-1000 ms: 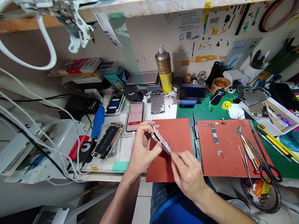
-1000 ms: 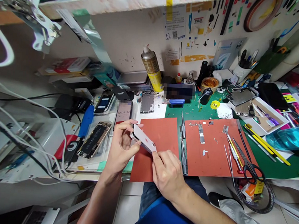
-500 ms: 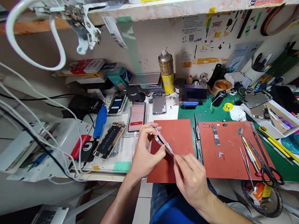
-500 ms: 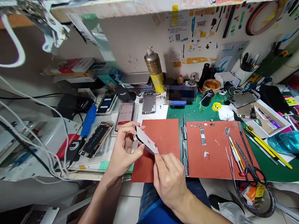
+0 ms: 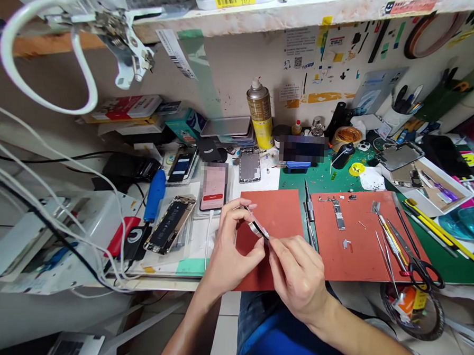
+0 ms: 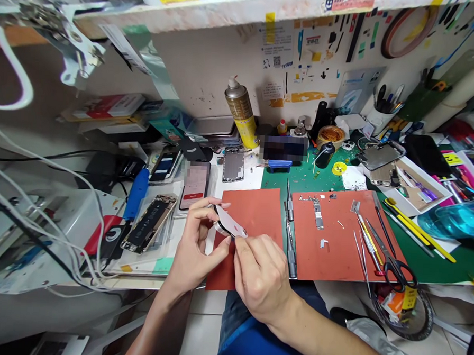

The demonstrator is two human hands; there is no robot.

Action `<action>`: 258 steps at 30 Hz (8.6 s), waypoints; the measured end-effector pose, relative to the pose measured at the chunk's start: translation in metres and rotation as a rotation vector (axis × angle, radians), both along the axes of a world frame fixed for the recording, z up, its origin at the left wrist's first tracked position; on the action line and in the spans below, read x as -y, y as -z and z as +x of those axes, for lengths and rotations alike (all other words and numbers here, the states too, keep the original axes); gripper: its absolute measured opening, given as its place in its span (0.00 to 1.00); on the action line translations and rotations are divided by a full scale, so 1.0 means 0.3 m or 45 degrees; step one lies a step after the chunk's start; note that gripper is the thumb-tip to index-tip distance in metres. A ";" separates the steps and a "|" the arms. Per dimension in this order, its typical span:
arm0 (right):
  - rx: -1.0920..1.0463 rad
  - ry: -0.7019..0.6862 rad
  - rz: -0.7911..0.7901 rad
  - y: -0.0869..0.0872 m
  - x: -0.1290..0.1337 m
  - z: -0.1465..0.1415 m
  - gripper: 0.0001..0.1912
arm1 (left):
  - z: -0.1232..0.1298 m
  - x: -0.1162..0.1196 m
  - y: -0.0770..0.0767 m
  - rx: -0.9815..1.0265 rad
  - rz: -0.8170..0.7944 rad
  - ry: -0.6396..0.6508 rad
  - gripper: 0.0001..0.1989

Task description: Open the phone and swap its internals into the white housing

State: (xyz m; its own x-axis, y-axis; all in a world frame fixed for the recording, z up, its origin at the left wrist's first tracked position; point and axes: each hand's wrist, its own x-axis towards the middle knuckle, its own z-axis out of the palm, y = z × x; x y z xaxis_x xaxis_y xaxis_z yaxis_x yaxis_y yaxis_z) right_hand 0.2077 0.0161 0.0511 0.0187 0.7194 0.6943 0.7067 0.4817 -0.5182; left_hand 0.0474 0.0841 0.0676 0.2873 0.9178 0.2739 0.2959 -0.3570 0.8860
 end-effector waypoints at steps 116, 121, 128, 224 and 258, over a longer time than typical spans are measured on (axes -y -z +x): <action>0.283 -0.020 -0.137 0.152 0.064 0.037 0.18 | -0.037 -0.023 0.068 0.315 0.110 -0.029 0.23; 0.425 0.045 -0.078 0.152 0.076 0.012 0.22 | -0.029 0.000 0.066 0.312 0.115 -0.116 0.23; 0.520 0.128 -0.025 0.172 0.085 -0.003 0.23 | -0.011 0.025 0.073 0.319 0.156 -0.221 0.23; 0.448 -0.042 0.019 0.170 0.041 0.077 0.20 | -0.015 0.049 0.096 0.252 0.169 -0.338 0.24; 0.302 0.001 -0.197 0.150 0.039 0.070 0.17 | -0.003 0.047 0.084 0.197 0.222 -0.342 0.23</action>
